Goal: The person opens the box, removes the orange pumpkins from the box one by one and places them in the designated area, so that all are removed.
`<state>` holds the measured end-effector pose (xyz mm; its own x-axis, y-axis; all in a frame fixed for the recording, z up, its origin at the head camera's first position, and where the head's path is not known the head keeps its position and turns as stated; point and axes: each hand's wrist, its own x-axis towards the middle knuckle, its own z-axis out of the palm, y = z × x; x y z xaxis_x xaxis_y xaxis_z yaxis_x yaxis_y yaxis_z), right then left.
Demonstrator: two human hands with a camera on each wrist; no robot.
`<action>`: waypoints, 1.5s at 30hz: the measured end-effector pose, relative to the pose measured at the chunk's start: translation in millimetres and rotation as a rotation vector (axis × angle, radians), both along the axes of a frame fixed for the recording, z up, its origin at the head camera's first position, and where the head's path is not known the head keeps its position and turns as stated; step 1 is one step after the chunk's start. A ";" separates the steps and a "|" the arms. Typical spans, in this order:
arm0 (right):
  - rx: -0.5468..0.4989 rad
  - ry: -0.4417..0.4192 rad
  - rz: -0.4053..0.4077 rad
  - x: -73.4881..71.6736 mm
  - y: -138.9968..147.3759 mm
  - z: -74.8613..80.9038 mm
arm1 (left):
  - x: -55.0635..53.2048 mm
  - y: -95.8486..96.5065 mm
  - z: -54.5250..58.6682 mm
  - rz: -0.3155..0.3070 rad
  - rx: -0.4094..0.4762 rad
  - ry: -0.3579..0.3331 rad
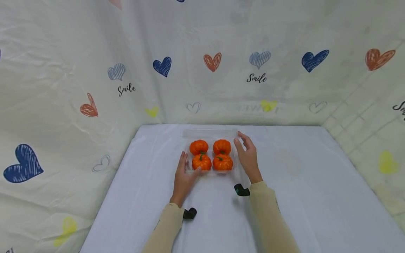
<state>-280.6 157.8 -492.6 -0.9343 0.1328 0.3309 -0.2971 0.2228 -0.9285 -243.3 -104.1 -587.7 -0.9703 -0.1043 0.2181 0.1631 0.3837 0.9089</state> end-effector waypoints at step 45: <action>0.120 -0.311 0.228 -32.8 -13.3 4.7 | 20.1 2.3 5.3 0.052 0.016 -0.013</action>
<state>-313.4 144.5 -487.9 -0.9933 -0.1122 0.0282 -0.0605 0.2958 -0.9533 -223.2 -101.8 -582.4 -0.9664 -0.1576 0.2031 0.1311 0.3771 0.9168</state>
